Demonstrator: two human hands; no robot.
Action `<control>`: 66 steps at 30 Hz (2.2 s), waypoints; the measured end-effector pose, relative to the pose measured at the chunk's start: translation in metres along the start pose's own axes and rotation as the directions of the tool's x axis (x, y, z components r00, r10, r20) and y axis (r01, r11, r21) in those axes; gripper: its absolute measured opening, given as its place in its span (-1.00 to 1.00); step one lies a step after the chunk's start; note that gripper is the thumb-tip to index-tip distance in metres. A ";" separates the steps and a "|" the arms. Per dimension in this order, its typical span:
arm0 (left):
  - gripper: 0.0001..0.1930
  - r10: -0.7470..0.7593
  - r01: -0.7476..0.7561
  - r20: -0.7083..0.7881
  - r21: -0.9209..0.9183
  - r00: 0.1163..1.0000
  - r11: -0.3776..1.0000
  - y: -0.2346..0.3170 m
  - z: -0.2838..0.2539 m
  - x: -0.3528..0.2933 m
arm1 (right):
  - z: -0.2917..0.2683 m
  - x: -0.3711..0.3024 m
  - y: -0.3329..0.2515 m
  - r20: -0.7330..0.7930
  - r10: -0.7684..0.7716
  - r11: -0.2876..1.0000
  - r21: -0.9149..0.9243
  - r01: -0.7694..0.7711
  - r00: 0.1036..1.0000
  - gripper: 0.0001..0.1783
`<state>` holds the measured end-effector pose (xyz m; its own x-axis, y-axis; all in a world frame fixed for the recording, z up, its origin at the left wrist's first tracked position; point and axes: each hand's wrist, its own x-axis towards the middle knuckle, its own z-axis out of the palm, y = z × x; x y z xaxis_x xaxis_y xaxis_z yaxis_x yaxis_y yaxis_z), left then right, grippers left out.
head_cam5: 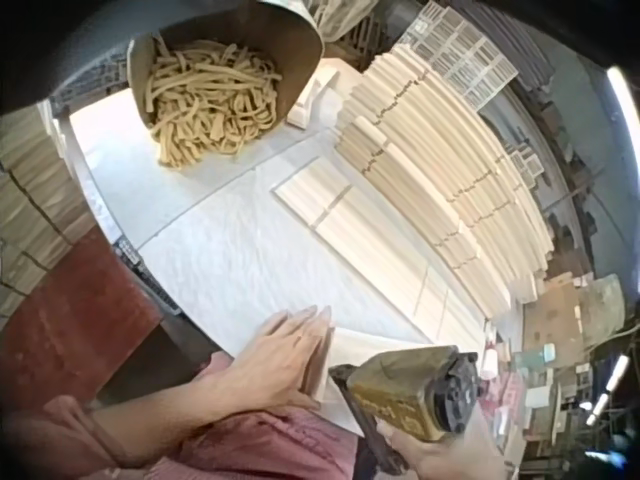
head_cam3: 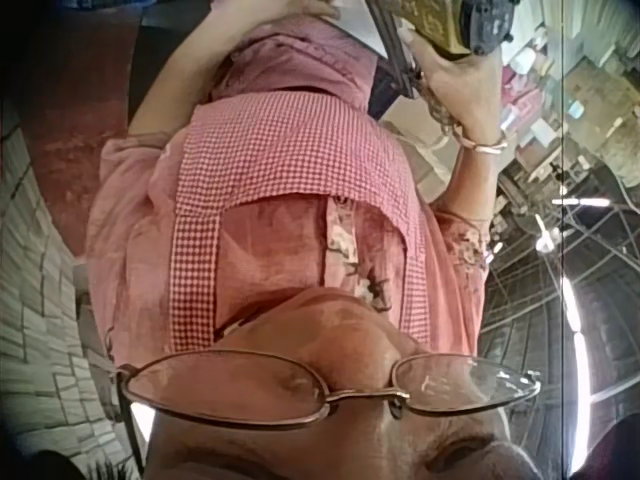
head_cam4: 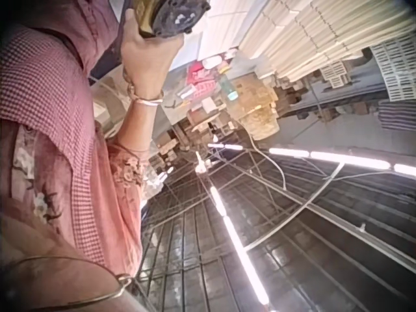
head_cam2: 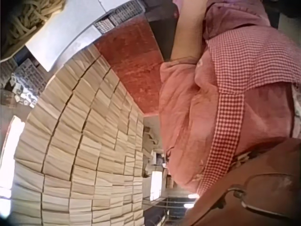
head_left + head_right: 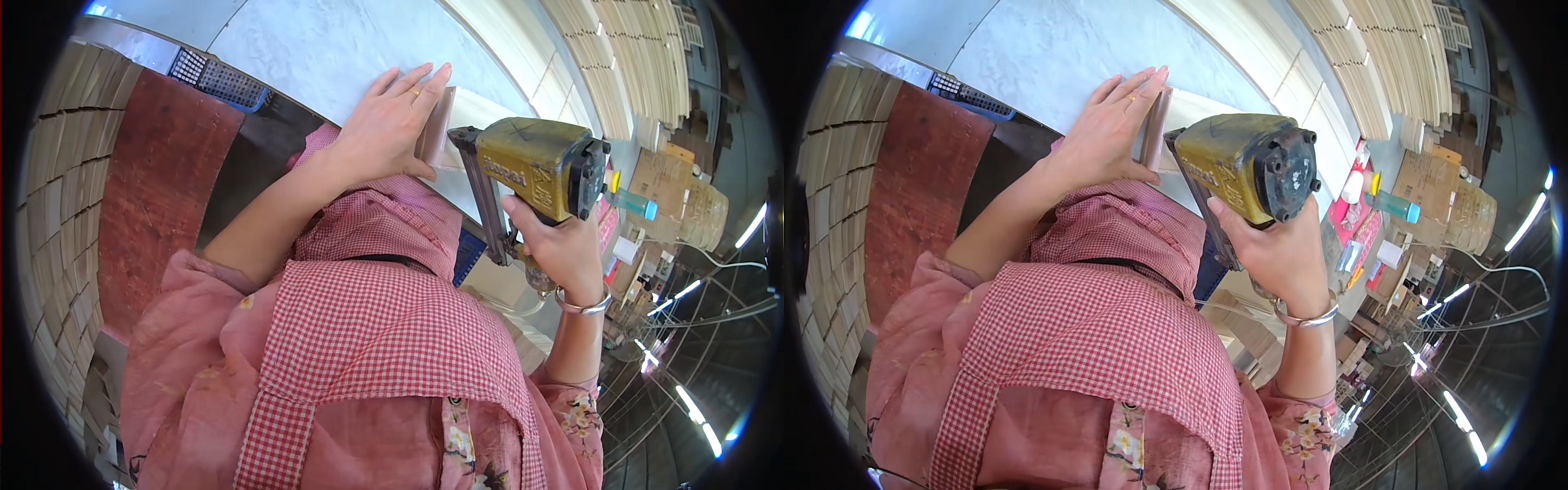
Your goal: Assembling wooden boxes using a pneumatic nail gun and wood glue.
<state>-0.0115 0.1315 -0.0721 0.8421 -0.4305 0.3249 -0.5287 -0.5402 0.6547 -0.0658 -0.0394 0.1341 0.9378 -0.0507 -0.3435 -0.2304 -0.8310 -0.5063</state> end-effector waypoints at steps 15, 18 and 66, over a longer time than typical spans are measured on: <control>0.23 -0.064 0.069 0.044 -0.119 0.997 0.991 0.008 -0.019 0.000 | -0.064 -0.071 0.222 -0.513 0.340 0.935 0.091 -0.343 0.788 -0.61; 0.10 -0.215 0.224 0.064 -0.211 0.975 0.952 0.027 -0.035 -0.009 | -0.058 -0.081 0.333 -0.656 0.155 0.932 -0.152 -0.330 0.739 -0.60; -0.59 0.846 0.833 -0.354 0.526 0.399 -0.173 0.329 -0.764 -0.170 | 0.140 0.047 0.248 -0.710 -0.427 0.889 -0.217 0.403 0.560 -0.68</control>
<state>-0.2473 0.5796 0.6090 -0.0731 -0.3728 0.9250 0.7366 -0.6455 -0.2019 -0.1153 -0.1698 -0.1185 0.8077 -0.0664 0.5858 0.2298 -0.8796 -0.4166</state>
